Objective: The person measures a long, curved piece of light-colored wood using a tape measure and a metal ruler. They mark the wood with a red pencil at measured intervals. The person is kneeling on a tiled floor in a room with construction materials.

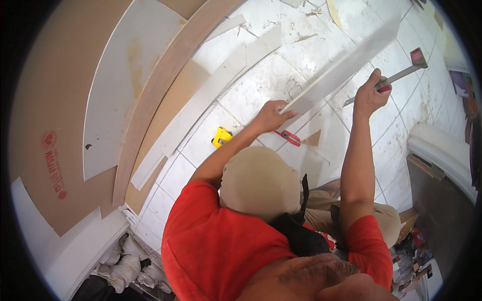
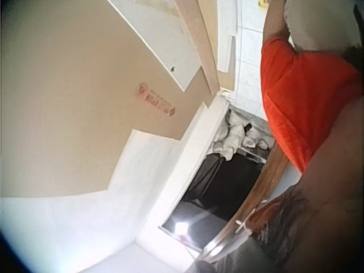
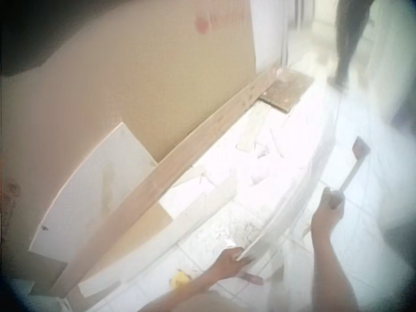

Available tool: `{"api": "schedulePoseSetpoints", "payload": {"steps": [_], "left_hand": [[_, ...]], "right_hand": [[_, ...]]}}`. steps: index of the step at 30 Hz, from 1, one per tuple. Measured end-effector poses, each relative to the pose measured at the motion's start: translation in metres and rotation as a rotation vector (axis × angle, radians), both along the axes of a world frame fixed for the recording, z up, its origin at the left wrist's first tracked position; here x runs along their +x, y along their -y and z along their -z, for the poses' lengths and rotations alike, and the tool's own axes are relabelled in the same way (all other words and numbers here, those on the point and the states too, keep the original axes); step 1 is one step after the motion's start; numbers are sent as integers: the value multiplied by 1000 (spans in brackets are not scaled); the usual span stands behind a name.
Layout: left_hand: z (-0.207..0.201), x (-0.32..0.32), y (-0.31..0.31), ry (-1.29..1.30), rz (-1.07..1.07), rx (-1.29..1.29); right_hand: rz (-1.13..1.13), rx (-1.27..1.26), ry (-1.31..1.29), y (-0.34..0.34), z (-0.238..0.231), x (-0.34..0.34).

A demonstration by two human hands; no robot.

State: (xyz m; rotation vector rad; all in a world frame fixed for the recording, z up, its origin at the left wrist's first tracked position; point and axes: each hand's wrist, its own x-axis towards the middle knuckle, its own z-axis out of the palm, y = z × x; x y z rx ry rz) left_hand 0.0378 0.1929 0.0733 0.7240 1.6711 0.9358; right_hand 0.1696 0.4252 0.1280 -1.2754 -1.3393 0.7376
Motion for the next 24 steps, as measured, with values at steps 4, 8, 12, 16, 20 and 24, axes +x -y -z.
{"api": "schedulePoseSetpoints", "payload": {"steps": [4, 8, 12, 16, 20, 24], "left_hand": [[-23, 10, -12, 50, -264, 515], [-57, -1, -24, 130, -229, 493], [-69, -15, -15, -8, -287, 583], [-50, -30, 15, 10, -571, 582], [-22, -26, 44, 130, -1010, 598], [-14, -19, 49, 359, -1259, 578]], "right_hand": [[-229, -94, -94, 7, -19, -15], [-659, -264, -350, 38, -52, -40], [-879, -271, -188, 41, -79, -45], [-864, -223, -41, 50, -81, -50], [-802, -56, 120, 49, -60, -50], [-721, -36, 398, 45, -36, -48]]}}
